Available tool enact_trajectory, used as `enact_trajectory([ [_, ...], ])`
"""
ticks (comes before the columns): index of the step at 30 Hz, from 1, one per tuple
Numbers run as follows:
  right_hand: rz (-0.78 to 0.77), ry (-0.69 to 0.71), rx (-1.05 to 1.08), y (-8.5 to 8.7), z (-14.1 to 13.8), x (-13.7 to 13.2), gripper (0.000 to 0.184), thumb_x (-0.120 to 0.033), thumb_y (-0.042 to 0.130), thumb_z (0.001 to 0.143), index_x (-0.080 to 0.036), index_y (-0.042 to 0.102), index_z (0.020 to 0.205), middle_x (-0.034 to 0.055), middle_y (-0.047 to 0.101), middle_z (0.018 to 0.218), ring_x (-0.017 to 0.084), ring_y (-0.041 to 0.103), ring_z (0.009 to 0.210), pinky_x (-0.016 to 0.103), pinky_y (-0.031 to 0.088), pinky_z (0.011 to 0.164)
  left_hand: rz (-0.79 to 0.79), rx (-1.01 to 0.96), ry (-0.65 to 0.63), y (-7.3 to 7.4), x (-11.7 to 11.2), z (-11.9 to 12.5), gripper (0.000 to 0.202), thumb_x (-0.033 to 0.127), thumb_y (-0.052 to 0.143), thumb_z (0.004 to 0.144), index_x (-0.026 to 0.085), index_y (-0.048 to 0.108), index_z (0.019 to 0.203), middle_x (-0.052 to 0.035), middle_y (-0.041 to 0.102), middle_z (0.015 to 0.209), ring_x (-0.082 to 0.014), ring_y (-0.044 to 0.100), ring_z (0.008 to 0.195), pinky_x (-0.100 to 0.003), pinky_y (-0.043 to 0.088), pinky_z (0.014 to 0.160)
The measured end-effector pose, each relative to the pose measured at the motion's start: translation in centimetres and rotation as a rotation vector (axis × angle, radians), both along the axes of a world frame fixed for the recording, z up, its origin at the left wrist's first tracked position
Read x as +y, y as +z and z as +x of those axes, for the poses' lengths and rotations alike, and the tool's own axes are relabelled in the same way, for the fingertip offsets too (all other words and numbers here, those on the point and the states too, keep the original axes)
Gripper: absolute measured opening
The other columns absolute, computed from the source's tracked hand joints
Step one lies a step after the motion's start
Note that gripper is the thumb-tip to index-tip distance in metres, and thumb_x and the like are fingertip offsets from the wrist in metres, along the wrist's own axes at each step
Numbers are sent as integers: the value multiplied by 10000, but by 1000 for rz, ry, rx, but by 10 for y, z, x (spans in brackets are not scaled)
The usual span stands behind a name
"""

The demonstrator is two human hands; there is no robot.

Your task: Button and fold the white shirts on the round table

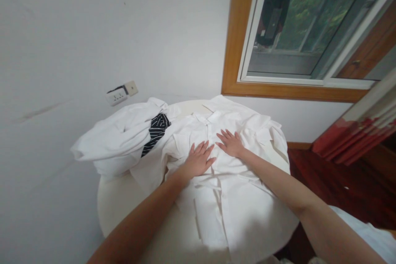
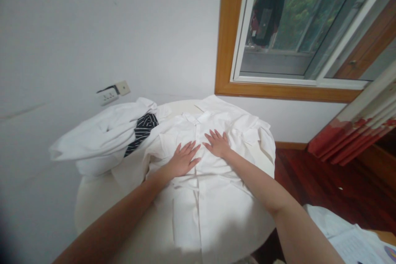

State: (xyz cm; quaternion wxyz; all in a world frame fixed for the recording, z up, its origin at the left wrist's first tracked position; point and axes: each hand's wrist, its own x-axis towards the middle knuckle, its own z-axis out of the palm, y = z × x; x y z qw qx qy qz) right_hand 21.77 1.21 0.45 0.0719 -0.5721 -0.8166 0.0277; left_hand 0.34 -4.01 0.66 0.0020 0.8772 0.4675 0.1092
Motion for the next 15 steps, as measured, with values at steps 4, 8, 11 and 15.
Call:
enact_trajectory([
  [4, 0, -3, -17, 7, 2, -9, 616, -591, 228, 950, -271, 317, 1468, 67, 234, 1559, 297, 163, 1430, 599, 128, 1101, -29, 22, -15, 4, -7, 2, 568, 534, 286, 942, 279, 343, 1447, -102, 295, 1534, -295, 253, 1414, -626, 175, 1107],
  [8, -5, 9, -49, 28, -4, 0, 472, -486, 355, 950, -252, 502, 1333, 109, 456, 1422, 300, 385, 1304, 519, 308, 1031, -42, 20, -24, 9, -9, 3, 549, 535, 317, 935, 293, 380, 1424, -100, 326, 1521, -298, 288, 1396, -612, 210, 1099],
  [11, 40, 46, -36, 42, -18, 17, 338, -281, 391, 941, -200, 596, 1197, 126, 572, 1249, 249, 498, 1161, 378, 391, 955, -23, 4, -22, 12, -8, 2, 535, 538, 372, 917, 295, 424, 1390, -93, 376, 1495, -299, 311, 1379, -604, 189, 1110],
  [15, 67, 50, 12, 48, -40, 40, 306, -245, 380, 940, -153, 632, 1089, 132, 607, 1140, 221, 530, 1081, 308, 399, 913, 20, -46, -39, 15, -5, -1, 549, 600, 476, 848, 284, 513, 1295, -77, 461, 1427, -296, 344, 1349, -562, 185, 1132],
])
